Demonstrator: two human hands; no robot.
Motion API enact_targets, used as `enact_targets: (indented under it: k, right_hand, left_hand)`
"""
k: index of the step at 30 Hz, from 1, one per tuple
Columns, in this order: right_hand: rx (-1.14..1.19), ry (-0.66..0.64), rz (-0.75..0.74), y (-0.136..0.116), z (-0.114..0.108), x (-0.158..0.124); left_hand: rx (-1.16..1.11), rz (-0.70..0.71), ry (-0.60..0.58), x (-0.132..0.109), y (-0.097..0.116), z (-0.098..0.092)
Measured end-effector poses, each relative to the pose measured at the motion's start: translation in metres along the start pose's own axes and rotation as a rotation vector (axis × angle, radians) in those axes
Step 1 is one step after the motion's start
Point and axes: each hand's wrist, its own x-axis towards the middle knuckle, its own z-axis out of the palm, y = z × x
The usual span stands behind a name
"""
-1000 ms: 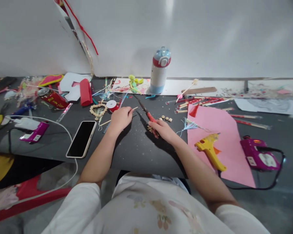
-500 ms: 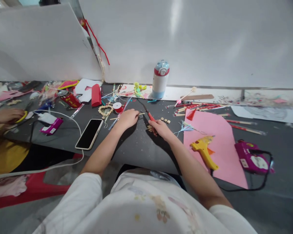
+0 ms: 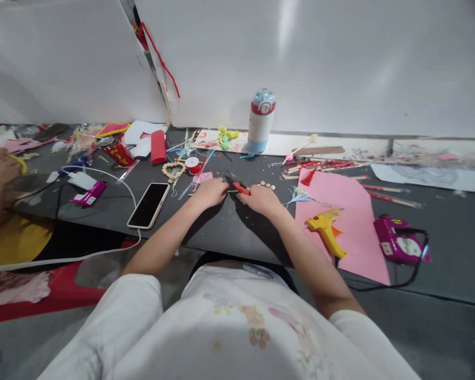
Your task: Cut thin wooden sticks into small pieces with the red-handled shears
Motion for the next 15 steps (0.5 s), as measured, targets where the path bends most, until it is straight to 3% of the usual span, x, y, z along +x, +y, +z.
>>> enact_targets:
  k: [8, 15]
  right_hand:
    - [-0.111, -0.002, 0.058, -0.029, 0.017, -0.015]
    - [-0.185, -0.002, 0.04, -0.049, 0.023, -0.023]
  left_hand:
    - [-0.024, -0.087, 0.031, -0.023, -0.02, -0.006]
    - [0.011, -0.159, 0.015, -0.031, -0.024, -0.01]
